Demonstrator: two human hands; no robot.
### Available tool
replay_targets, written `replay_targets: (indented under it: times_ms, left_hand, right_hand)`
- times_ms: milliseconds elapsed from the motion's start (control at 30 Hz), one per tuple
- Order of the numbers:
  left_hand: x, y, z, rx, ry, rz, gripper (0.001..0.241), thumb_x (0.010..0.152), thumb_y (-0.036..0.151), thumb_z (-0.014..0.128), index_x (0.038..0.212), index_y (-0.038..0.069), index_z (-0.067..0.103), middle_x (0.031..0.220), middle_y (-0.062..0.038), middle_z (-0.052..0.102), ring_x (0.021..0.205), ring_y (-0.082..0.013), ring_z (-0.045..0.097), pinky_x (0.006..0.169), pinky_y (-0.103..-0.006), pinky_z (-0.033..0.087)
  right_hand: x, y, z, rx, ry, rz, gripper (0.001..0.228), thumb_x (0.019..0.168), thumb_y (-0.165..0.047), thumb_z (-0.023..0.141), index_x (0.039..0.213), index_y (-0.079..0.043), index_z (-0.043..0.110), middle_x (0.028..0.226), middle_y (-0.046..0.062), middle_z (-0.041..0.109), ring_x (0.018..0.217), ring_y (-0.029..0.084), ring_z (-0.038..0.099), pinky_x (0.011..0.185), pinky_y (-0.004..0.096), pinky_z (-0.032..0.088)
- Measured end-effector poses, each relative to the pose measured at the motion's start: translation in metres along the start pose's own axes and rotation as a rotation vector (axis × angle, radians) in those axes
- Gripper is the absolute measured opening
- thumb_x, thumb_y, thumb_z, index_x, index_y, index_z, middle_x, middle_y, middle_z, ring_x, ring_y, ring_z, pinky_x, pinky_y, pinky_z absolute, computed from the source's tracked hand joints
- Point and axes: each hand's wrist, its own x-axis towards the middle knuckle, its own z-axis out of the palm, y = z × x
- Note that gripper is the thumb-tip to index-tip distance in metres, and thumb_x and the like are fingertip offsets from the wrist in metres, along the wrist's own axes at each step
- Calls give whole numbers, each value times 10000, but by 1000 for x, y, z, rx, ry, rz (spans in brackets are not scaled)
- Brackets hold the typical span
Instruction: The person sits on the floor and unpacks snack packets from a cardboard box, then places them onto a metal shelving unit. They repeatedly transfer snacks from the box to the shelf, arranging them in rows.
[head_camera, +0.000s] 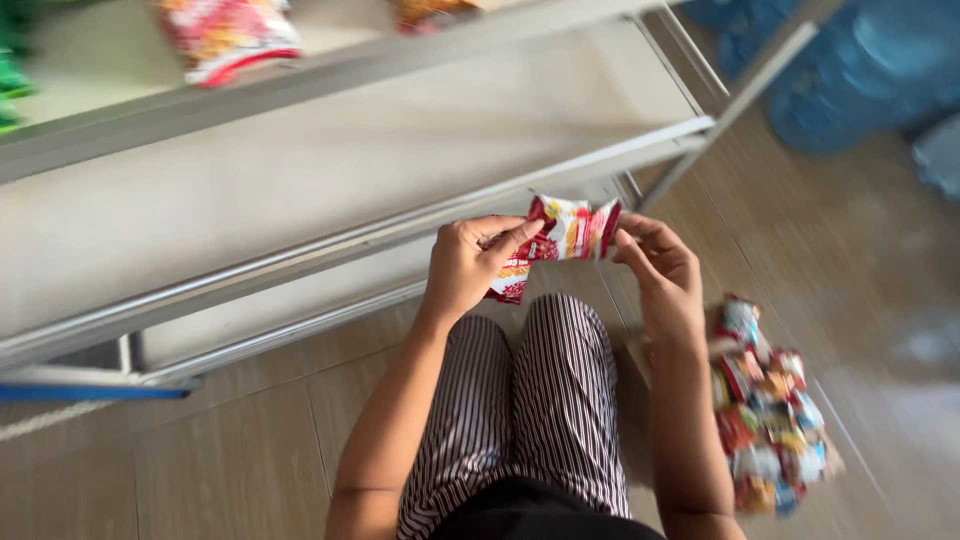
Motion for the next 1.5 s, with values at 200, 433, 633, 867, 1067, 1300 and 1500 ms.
replay_targets:
  times_ms: [200, 433, 633, 867, 1067, 1300, 1500]
  left_hand:
    - [-2, 35, -43, 5, 5, 171, 222, 936, 274, 743, 1050, 96, 810, 943, -49, 817, 799, -89, 772, 694, -232, 577]
    - [-23, 59, -76, 375, 159, 343, 152, 917, 238, 739, 1001, 145, 826, 920, -24, 795, 777, -162, 751, 692, -301, 573]
    - [-18, 95, -97, 733, 72, 652, 124, 885, 163, 744, 992, 151, 805, 1014, 10, 784, 917, -191, 729, 821, -364, 577]
    - [-9, 162, -134, 225, 188, 567, 254, 955, 149, 709, 1198, 75, 728, 1222, -59, 751, 1071, -158, 751, 894, -316, 615]
    - [-8, 177, -167, 329, 563, 638, 396, 1057, 122, 693, 1429, 29, 597, 1405, -146, 681, 1285, -218, 684, 1088, -342, 537]
    - [-5, 155, -169, 311, 573, 647, 455, 1072, 92, 666, 1504, 46, 531, 1463, -146, 636, 1342, -243, 647, 1139, -355, 507]
    - [-4, 147, -171, 273, 554, 612, 501, 1024, 69, 713, 1494, 51, 538, 1423, -136, 650, 1310, -221, 664, 1117, -346, 524]
  right_hand:
    - [43, -5, 18, -70, -215, -15, 166, 975, -26, 734, 1121, 45, 696, 1031, 81, 737, 921, 89, 677, 866, 267, 553]
    - [51, -49, 64, -519, -326, -85, 363, 908, -27, 805, 1266, -33, 741, 863, 170, 580, 749, 143, 474, 633, 279, 381]
    - [48, -121, 109, -667, -821, -749, 398, 813, -127, 824, 1187, -27, 728, 1114, 89, 744, 900, 167, 691, 771, 266, 573]
    - [73, -171, 141, -568, -554, -547, 306, 863, -91, 817, 1139, -12, 710, 962, 86, 736, 846, 156, 680, 764, 324, 569]
    - [117, -217, 188, -450, -510, -613, 548, 890, -172, 833, 1278, 31, 503, 1167, 72, 663, 934, 123, 700, 713, 311, 567]
    - [165, -209, 242, -848, -573, -1031, 626, 881, -344, 917, 1323, -34, 601, 1142, 193, 727, 1095, 347, 698, 863, 454, 544]
    - [190, -194, 257, -1098, -526, -893, 604, 831, -389, 875, 1292, -77, 640, 1079, 162, 730, 1061, 364, 655, 974, 539, 358]
